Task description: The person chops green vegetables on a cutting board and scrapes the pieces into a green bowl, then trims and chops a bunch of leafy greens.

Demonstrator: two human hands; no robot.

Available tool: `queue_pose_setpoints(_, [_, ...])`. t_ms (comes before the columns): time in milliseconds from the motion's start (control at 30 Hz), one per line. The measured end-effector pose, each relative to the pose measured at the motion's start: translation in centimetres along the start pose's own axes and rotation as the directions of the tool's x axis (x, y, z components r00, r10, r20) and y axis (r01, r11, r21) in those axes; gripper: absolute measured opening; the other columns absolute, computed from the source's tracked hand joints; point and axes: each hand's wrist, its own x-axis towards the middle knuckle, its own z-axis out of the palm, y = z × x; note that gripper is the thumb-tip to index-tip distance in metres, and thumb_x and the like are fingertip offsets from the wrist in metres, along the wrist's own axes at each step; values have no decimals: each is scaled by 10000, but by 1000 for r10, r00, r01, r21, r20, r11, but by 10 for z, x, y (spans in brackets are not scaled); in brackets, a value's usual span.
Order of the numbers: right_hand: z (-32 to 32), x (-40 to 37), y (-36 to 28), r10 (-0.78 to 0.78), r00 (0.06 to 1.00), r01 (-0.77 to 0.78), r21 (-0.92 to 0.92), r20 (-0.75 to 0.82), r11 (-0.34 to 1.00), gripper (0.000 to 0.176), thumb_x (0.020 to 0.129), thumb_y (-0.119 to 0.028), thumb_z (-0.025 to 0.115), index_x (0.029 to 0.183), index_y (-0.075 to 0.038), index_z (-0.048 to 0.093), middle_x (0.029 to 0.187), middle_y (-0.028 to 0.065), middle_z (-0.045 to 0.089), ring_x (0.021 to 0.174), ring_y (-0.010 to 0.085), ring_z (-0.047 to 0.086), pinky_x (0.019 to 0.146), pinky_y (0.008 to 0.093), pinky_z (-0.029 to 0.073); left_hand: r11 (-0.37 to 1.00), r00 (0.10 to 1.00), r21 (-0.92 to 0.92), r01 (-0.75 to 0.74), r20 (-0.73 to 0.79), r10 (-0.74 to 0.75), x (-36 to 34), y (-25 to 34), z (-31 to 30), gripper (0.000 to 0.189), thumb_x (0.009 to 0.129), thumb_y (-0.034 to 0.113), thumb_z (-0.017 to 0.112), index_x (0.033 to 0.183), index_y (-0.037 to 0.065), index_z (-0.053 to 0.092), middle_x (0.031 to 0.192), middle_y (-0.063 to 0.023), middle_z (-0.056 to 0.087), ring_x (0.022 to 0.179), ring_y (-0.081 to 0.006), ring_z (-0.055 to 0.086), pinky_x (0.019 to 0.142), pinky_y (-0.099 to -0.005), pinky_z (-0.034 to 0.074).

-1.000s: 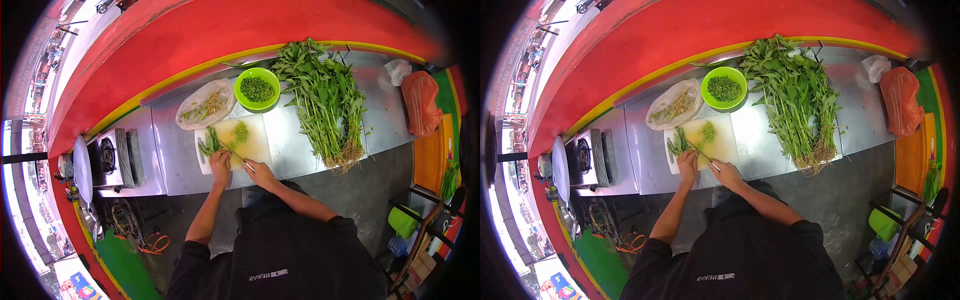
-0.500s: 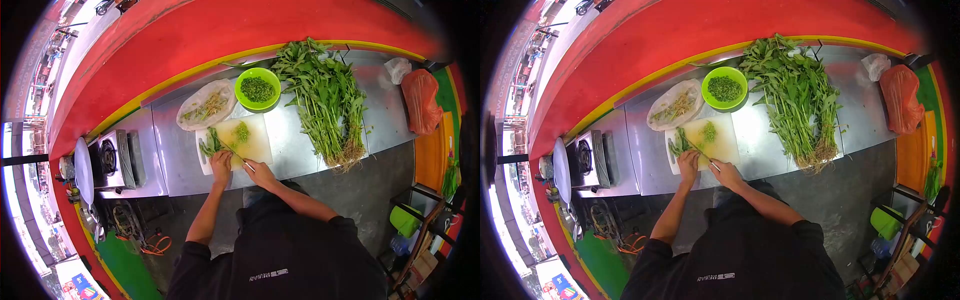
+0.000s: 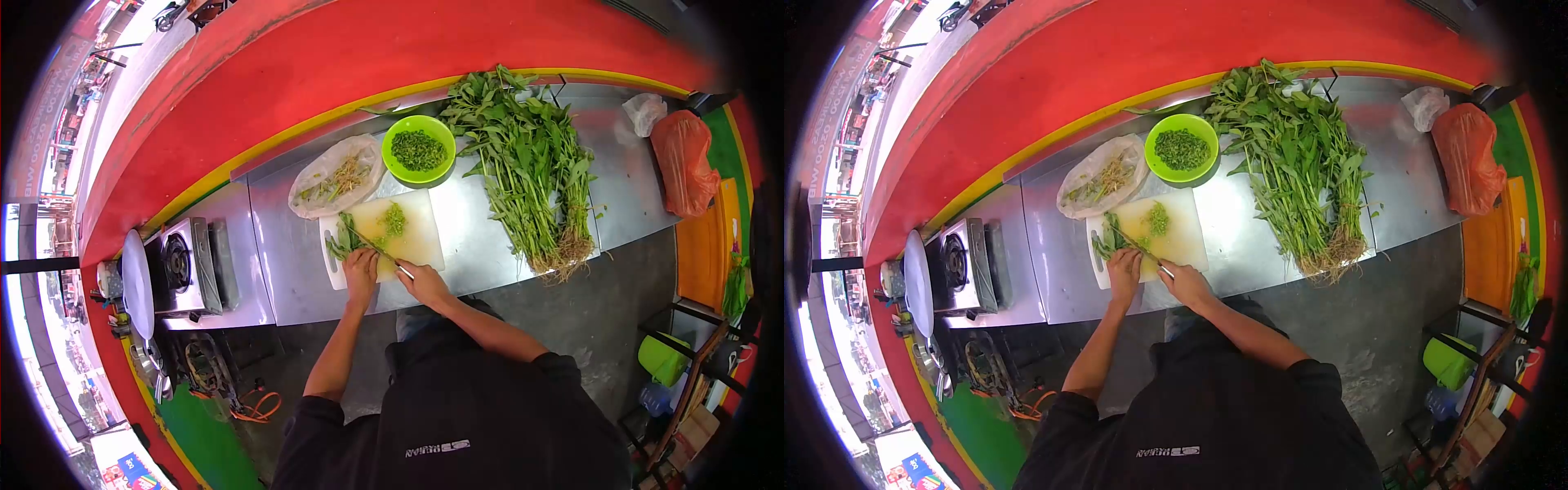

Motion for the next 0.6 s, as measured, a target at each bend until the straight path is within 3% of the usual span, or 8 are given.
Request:
queue_pose_setpoints(267, [-2, -1, -2, -45, 999, 46, 22, -27, 999, 381, 1005, -340, 587, 1301, -109, 647, 954, 268, 712, 896, 479, 683, 802, 548, 554, 998, 998, 27, -49, 31, 48, 5, 10, -11, 121, 869, 51, 716, 982, 23, 749, 964, -98, 699, 927, -300, 645, 819, -432, 455])
queue_pose_setpoints(433, [-1, -1, 2, 36, 999, -35, 32, -7, 999, 371, 996, -327, 602, 1283, -97, 654, 977, 272, 709, 906, 479, 682, 812, 540, 553, 998, 999, 61, -5, 47, 2, 3, 8, -10, 139, 870, 66, 713, 999, 57, 764, 981, -66, 693, 966, -273, 634, 861, -412, 433])
queue_pose_setpoints(600, [-3, -7, 10, -6, 998, 11, 68, -69, 998, 352, 991, -335, 609, 1243, -98, 680, 984, 266, 709, 922, 468, 684, 816, 525, 553, 998, 1000, 63, -5, 20, 4, 2, 8, -7, 153, 880, 98, 713, 1020, 85, 774, 956, -38, 681, 938, -246, 622, 858, -409, 421])
